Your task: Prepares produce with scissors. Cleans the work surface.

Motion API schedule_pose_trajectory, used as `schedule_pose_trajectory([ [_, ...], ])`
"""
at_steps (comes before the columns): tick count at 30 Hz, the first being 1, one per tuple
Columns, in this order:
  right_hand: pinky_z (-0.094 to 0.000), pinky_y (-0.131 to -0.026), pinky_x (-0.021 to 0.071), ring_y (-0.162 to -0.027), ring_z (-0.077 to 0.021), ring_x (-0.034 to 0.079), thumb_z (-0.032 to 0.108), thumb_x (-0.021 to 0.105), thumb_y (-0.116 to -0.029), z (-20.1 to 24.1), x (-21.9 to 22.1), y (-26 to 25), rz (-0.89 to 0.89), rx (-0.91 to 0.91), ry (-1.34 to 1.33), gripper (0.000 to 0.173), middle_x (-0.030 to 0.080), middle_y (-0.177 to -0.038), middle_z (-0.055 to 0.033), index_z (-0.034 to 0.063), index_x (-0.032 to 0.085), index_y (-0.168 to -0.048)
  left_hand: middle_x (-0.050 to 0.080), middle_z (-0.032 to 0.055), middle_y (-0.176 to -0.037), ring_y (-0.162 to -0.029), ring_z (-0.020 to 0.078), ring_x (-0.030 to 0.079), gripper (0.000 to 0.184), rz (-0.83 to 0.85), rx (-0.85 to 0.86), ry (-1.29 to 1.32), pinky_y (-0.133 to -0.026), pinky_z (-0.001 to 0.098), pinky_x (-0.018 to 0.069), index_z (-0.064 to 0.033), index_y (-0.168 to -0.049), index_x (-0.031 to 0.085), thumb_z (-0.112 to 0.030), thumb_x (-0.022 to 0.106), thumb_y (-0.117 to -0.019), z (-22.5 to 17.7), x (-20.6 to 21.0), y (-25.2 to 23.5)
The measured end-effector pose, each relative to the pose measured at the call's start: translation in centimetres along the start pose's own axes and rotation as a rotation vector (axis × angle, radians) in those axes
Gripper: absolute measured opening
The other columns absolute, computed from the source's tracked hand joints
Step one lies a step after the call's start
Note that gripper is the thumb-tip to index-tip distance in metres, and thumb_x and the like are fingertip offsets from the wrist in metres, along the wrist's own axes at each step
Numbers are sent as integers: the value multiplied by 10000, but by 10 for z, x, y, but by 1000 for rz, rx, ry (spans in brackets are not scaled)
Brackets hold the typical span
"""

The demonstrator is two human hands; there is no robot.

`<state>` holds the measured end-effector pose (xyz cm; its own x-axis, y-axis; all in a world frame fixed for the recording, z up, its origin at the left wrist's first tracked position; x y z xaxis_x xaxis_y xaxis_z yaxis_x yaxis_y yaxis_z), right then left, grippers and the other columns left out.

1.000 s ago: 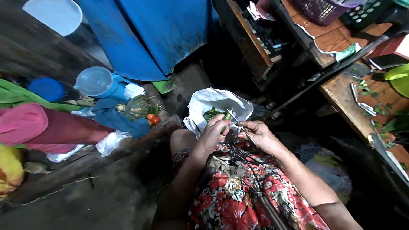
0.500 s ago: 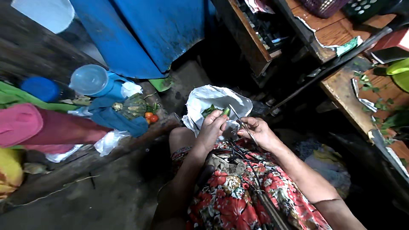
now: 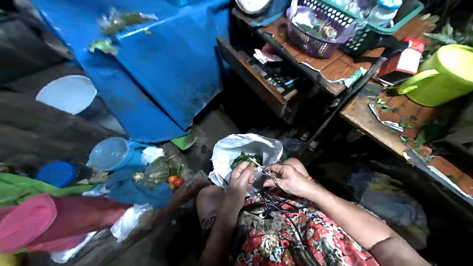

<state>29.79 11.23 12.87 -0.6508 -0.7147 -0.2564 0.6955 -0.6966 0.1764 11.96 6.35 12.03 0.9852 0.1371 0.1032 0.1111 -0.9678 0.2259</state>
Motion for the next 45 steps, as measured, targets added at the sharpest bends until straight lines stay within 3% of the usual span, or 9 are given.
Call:
schedule_pose_trajectory([
  [7, -203, -605, 476, -634, -24, 538, 313, 686, -980, -4, -1, 2, 49, -28, -29, 346, 609, -790, -1, 9, 655, -1142, 415, -115, -542, -428, -31, 329, 205, 2, -52, 15, -413, 133, 270, -134, -870, 577, -96, 410, -984, 0, 4, 0],
  [11, -237, -666, 512, -679, -53, 575, 294, 699, -973, -7, -4, 4, -10, 1, -36, 377, 637, -833, -37, 0, 642, -1203, 523, -83, -598, -444, -30, 404, 202, -47, -52, 20, -420, 119, 323, -96, -923, 573, -79, 388, -1003, 0, 6, 1],
  [14, -299, -758, 540, -779, -116, 630, 262, 687, -981, -5, -3, 4, -6, 4, -7, 395, 685, -949, -110, -9, 630, -1263, 677, -7, -1032, -817, 41, 618, 231, 32, 122, -43, -697, 202, 514, -62, -935, 658, -114, 433, -950, 6, 2, -1],
  [17, -284, -731, 543, -759, -102, 630, 237, 695, -979, -2, 2, 6, 51, -15, -52, 372, 690, -953, -109, -9, 637, -1252, 633, 126, -1359, -1248, 190, 595, 242, 176, 229, 54, -1025, 352, 491, -48, -862, 650, -112, 427, -930, 7, 7, -2],
  [23, -213, -630, 524, -658, -30, 593, 147, 719, -956, 0, 6, 6, 158, 28, -249, 349, 658, -847, -32, -35, 621, -1238, 741, 52, -1014, -1116, 225, 682, 219, 281, 294, 413, -1089, 427, 482, -151, -870, 731, -201, 534, -954, 6, 14, -2],
  [29, -227, -651, 550, -694, -49, 636, 64, 600, -999, -13, 7, 8, 225, 46, -490, 360, 688, -897, -21, -21, 569, -1347, 739, 30, -971, -1078, 208, 694, 243, 229, 301, 469, -1060, 415, 503, -177, -839, 727, -200, 511, -949, 5, 12, -2],
  [33, -204, -591, 508, -642, -23, 587, 130, 534, -1051, -5, -3, 13, 51, 108, -365, 328, 684, -892, -13, -19, 588, -1339, 675, 86, -1257, -1109, 203, 675, 282, 41, 158, 249, -925, 381, 575, -37, -1173, 605, -130, 404, -999, -1, 11, 2],
  [37, -233, -620, 550, -662, -44, 618, 171, 676, -968, -19, -9, 12, -91, 61, -287, 403, 684, -850, -2, -15, 620, -1321, 661, -8, -855, -581, 35, 549, 225, -157, 68, 54, -538, 188, 477, -32, -1115, 595, -141, 403, -1073, 1, 5, 0],
  [45, -184, -701, 549, -728, 18, 620, 301, 737, -931, -23, -3, 11, -66, -18, -142, 460, 700, -911, 33, 16, 659, -1285, 492, -50, -648, -506, 16, 399, 194, -96, 5, 81, -487, 163, 338, -80, -1001, 583, -112, 405, -1074, 8, 7, -2],
])
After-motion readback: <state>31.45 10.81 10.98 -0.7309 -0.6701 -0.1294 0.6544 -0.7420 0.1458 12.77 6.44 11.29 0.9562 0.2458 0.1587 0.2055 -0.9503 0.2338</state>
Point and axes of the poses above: each hand's wrist, its own y-axis away from the middle knuckle, its own x-axis out of the palm, z = x × y, the point moved 3 cm from there along -y, towards the middle knuckle
